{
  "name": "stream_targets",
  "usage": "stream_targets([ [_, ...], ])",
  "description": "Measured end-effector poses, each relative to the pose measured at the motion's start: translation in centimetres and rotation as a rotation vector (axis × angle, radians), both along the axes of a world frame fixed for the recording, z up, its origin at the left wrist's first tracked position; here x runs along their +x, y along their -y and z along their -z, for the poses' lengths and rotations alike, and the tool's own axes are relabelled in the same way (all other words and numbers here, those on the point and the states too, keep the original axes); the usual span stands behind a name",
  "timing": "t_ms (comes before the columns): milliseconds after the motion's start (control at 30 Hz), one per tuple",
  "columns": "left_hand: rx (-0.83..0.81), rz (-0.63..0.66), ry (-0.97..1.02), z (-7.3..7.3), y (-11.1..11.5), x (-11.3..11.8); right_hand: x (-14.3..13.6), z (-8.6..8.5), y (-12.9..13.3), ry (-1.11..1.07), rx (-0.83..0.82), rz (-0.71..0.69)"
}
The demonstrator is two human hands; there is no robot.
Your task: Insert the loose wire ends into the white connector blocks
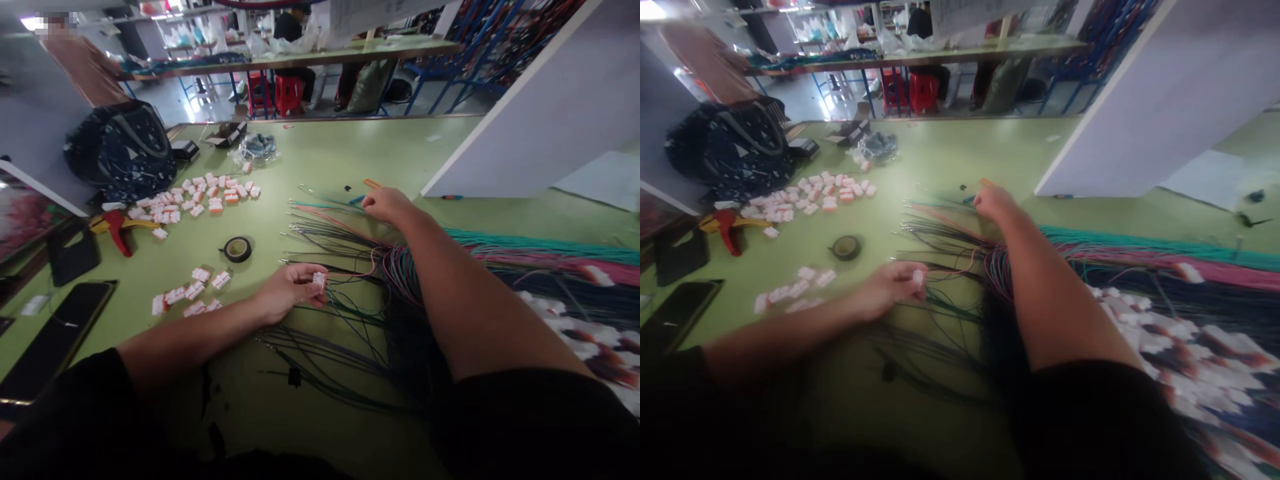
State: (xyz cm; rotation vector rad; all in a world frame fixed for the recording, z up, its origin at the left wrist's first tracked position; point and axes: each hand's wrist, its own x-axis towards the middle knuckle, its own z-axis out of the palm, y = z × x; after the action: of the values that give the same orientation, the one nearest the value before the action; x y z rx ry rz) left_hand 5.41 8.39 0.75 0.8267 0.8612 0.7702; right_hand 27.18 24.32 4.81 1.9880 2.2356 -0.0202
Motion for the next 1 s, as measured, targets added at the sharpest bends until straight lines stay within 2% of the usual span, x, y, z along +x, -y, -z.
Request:
stream_targets([
  [167,-0.017,-0.009,0.009,-0.1,0.0,0.1,-0.2,-0.5,0.4,0.021,-0.038,-0.067],
  [400,-0.001,0.002,0.005,0.1,0.0,0.0,-0.4,-0.1,0.8,0.037,-0.01,-0.094],
  [667,0.008,0.014,0.005,0.1,0.0,0.0,0.0,0.0,0.8,-0.11,0.076,0.08],
  [800,-0.005,0.004,0.011,-0.1,0.1,0.0,-0.2,0.3,0.9,-0.114,0.078,0.101],
  [1000,-0.008,0.005,0.007,-0.1,0.1,0.1,-0.3,0.0,1.1,-0.069,0.062,0.052],
])
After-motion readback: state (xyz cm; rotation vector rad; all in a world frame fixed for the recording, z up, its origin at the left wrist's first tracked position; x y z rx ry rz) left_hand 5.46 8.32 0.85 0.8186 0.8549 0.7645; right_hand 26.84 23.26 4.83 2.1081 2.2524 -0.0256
